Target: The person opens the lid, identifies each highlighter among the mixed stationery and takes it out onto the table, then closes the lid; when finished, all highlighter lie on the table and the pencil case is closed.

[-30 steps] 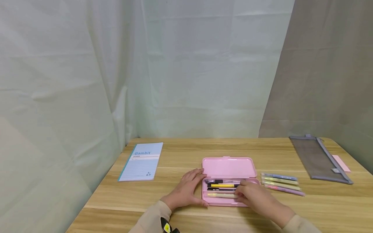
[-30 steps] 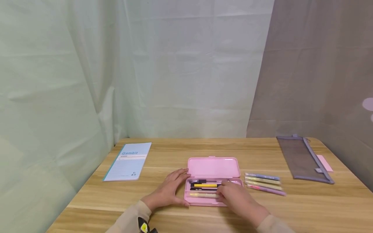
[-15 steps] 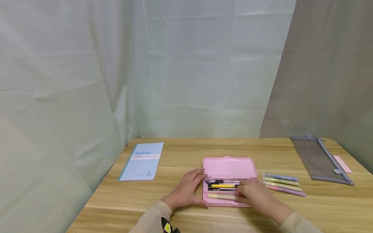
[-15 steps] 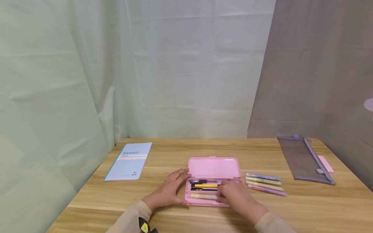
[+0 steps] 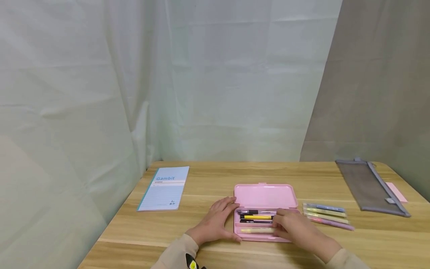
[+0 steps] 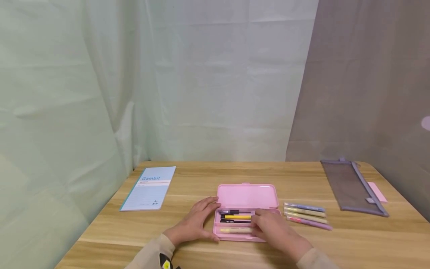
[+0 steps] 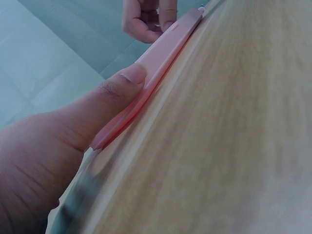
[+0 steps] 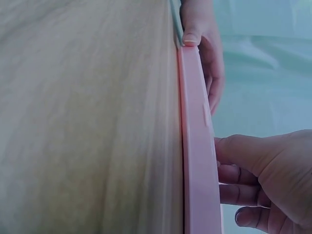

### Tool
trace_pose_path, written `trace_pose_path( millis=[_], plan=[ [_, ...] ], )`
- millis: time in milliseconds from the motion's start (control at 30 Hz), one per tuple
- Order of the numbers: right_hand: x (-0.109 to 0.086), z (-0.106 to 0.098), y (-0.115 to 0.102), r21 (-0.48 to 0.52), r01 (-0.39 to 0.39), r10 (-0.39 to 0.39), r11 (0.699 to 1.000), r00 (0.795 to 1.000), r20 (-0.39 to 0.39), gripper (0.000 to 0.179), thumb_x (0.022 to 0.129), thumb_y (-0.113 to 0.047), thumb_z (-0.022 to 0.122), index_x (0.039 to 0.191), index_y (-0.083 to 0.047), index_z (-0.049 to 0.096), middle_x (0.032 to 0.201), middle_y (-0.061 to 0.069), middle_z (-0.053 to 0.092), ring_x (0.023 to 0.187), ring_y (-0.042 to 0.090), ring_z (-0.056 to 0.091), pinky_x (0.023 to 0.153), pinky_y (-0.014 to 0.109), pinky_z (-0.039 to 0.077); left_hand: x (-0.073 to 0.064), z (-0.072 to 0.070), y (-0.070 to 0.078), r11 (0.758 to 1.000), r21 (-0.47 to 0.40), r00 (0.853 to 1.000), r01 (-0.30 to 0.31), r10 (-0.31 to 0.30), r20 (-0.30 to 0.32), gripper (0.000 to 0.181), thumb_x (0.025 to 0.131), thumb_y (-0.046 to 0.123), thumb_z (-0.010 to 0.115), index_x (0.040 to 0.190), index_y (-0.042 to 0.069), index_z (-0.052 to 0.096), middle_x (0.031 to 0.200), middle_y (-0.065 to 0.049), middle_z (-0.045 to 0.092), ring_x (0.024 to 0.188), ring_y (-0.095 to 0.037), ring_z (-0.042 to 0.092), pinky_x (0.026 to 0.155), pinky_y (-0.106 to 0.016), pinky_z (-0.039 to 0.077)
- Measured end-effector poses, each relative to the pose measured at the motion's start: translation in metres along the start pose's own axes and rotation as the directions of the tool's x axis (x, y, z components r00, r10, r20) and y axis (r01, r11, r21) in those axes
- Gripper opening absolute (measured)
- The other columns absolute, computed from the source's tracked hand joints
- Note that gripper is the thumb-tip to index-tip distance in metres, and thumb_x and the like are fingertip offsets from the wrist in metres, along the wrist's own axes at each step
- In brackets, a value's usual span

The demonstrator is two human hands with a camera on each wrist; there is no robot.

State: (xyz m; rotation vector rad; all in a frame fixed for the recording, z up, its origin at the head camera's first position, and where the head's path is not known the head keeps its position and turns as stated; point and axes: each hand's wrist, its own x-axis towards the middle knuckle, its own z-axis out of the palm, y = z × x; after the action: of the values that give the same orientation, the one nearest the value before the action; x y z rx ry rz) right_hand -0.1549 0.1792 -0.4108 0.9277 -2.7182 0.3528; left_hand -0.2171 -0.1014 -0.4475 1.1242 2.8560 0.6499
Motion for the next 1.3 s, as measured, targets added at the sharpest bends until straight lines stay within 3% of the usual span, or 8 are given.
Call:
trace_pose_path(
  millis=[300,567,900,1100,1300],
  plan=[
    [0.000,-0.005,-0.001,0.123,-0.063,0.062,0.990,0.998,0.007,0.015,0.081,-0.011,0.074,0.082,-0.020,0.063,0.078,-0.015,0.059,0.067,-0.007,0.048,0.055,0.015,0.045,-0.001,0.001,0.000,1.000,-0.005,1.000,0.004,-0.004,-0.003,0.098,0.064,0.065,0.077,0.144,0.023,0.040,0.157,0.002,0.028,0.144,-0.025,0.028,0.120,-0.051,0.023],
    [-0.003,-0.004,0.005,0.343,-0.122,0.118,0.931,0.993,0.032,0.014,0.085,-0.005,0.069,0.081,-0.016,0.061,0.075,-0.011,0.059,0.061,-0.009,0.045,0.053,0.015,0.046,-0.002,0.002,-0.001,1.000,-0.006,1.000,-0.003,0.003,-0.015,0.098,0.064,0.066,0.077,0.144,0.023,0.040,0.157,0.002,0.029,0.144,-0.025,0.028,0.120,-0.050,0.023],
    [-0.011,-0.009,0.009,0.383,-0.126,0.136,0.915,0.991,0.002,0.010,0.087,-0.013,0.069,0.082,-0.018,0.061,0.074,-0.014,0.058,0.063,-0.009,0.047,0.052,0.016,0.044,-0.001,0.001,0.000,1.000,0.004,1.000,-0.007,0.007,-0.006,0.097,0.064,0.066,0.076,0.144,0.023,0.040,0.157,0.002,0.028,0.145,-0.025,0.027,0.120,-0.050,0.023],
    [-0.017,-0.019,0.011,0.343,-0.162,0.177,0.925,0.984,-0.014,0.009,0.087,-0.021,0.068,0.082,-0.023,0.061,0.077,-0.018,0.056,0.068,-0.008,0.048,0.055,0.017,0.046,0.000,0.000,-0.001,1.000,0.011,1.000,-0.017,0.017,-0.012,0.099,0.064,0.065,0.077,0.144,0.022,0.040,0.157,0.001,0.028,0.145,-0.025,0.028,0.120,-0.050,0.023],
    [-0.024,-0.025,0.016,0.320,-0.140,0.170,0.937,0.983,-0.067,0.010,0.085,-0.019,0.070,0.084,-0.022,0.060,0.079,-0.016,0.057,0.069,-0.009,0.049,0.054,0.017,0.046,0.001,0.000,-0.002,1.000,0.003,1.000,-0.018,0.018,-0.006,0.098,0.065,0.066,0.076,0.144,0.023,0.040,0.157,0.002,0.027,0.145,-0.024,0.027,0.120,-0.050,0.023]
  ],
)
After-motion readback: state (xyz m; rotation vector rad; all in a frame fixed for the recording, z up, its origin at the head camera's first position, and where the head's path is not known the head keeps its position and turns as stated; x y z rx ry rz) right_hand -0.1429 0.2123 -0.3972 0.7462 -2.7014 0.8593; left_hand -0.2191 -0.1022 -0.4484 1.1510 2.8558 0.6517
